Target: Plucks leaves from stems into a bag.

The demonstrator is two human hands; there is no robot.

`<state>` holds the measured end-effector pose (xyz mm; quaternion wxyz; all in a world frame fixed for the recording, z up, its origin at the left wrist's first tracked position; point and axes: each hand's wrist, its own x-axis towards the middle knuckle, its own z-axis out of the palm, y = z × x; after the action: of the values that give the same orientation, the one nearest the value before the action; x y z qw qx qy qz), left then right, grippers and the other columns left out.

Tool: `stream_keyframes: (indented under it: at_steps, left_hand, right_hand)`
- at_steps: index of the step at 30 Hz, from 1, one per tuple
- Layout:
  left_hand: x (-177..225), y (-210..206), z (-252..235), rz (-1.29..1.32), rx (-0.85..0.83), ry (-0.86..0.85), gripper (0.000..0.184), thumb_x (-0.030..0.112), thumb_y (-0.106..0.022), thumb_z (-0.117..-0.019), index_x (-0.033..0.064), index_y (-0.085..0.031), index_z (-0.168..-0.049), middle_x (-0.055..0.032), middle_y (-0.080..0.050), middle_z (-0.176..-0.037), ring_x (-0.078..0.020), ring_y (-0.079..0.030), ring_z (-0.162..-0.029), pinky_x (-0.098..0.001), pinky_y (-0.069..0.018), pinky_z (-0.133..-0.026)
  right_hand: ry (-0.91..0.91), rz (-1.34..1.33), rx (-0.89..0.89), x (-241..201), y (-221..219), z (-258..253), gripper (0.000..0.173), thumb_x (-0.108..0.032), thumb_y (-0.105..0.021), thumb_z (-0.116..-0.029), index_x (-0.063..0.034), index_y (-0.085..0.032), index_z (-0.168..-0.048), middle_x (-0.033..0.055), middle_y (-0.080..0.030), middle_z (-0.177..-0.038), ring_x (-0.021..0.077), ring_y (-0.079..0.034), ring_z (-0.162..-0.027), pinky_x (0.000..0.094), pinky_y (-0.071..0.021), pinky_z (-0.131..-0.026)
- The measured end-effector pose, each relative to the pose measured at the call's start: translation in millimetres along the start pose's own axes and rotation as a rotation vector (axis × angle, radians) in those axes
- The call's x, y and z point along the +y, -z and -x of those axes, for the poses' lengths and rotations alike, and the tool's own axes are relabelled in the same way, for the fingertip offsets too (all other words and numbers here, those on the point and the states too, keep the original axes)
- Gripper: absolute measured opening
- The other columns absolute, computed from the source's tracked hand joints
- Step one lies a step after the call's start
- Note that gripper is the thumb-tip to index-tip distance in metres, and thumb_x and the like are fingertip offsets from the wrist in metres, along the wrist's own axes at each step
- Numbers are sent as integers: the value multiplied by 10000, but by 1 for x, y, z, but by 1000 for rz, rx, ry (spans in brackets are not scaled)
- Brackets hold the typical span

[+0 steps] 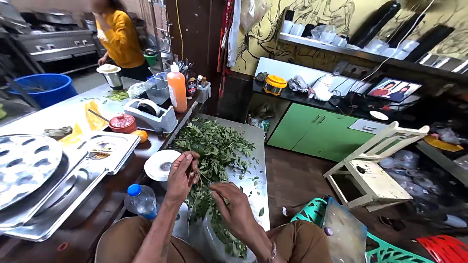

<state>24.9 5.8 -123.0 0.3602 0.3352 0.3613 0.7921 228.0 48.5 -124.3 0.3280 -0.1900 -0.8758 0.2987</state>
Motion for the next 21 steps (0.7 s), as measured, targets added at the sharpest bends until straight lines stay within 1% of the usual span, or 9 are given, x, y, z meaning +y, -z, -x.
stream_keyframes:
  at_steps: [2,3,5,7,10,13,16,19,21]
  left_hand:
    - [-2,2,1,78,-48,32,314,323,-437,-1087,118,-674,-1087,-14,-539,-705,-73,-488,-477,-198,-453,-420]
    - [-2,3,1,119,-68,47,312,323,-442,-1086,113,-672,-1082,-16,-536,-701,-75,-491,-476,-201,-455,-421]
    - [-3,5,0,182,-104,75,304,327,-450,-1085,112,-664,-1068,-15,-531,-695,-76,-490,-474,-203,-456,-422]
    - [-2,6,-2,193,-110,97,305,333,-457,-1083,110,-663,-1062,-15,-533,-702,-70,-485,-474,-198,-454,-423]
    - [-2,2,-3,-49,-75,115,366,369,-442,-1090,117,-698,-1162,-48,-624,-799,-88,-540,-543,-210,-480,-470]
    - [-9,-2,-3,-409,-155,107,341,341,-488,-1082,143,-707,-1254,-83,-711,-979,-184,-622,-694,-322,-545,-614]
    - [-19,-2,-1,-707,-186,62,257,400,-562,-1050,244,-744,-1140,49,-739,-1059,-142,-699,-861,-373,-605,-755]
    - [-25,-4,1,-851,-77,33,213,391,-607,-1028,251,-760,-984,66,-722,-882,-126,-686,-745,-386,-602,-679]
    - [-23,-7,4,-897,6,50,188,336,-617,-1032,228,-758,-971,47,-723,-849,-130,-695,-706,-391,-625,-672]
  right_hand:
    - [-129,-173,-157,8,-9,-15,381,-302,-457,-1093,-122,-684,-1340,3,-704,-1293,97,-631,-1220,347,-505,-1079]
    - [-194,-310,-235,14,-11,-21,379,-305,-460,-1094,-116,-676,-1342,11,-709,-1270,95,-651,-1177,341,-524,-1047]
    - [-253,-566,-333,23,-12,-28,323,-253,-502,-1088,-53,-703,-1241,60,-744,-1134,145,-696,-1023,356,-568,-936]
    - [-255,-653,-356,29,-12,-30,291,-223,-545,-1073,-24,-728,-1179,86,-739,-1038,168,-693,-932,356,-578,-868]
    - [-286,-581,-269,30,-12,-30,253,-253,-613,-1040,-47,-746,-1100,61,-733,-954,150,-691,-851,325,-586,-798]
    - [-362,-511,-97,33,-15,-37,220,-265,-660,-1010,-67,-755,-1026,56,-728,-861,159,-693,-765,333,-597,-736]
    - [-411,-462,-8,40,-14,-46,216,-290,-675,-1003,-90,-753,-990,50,-722,-837,165,-688,-750,348,-595,-718]
    - [-384,-347,-60,46,-10,-43,266,-332,-624,-1029,-102,-739,-960,25,-693,-802,137,-656,-718,328,-567,-689]
    - [-295,-142,-114,48,-7,-33,294,-343,-559,-1050,-119,-728,-963,-2,-660,-816,99,-619,-709,296,-536,-673]
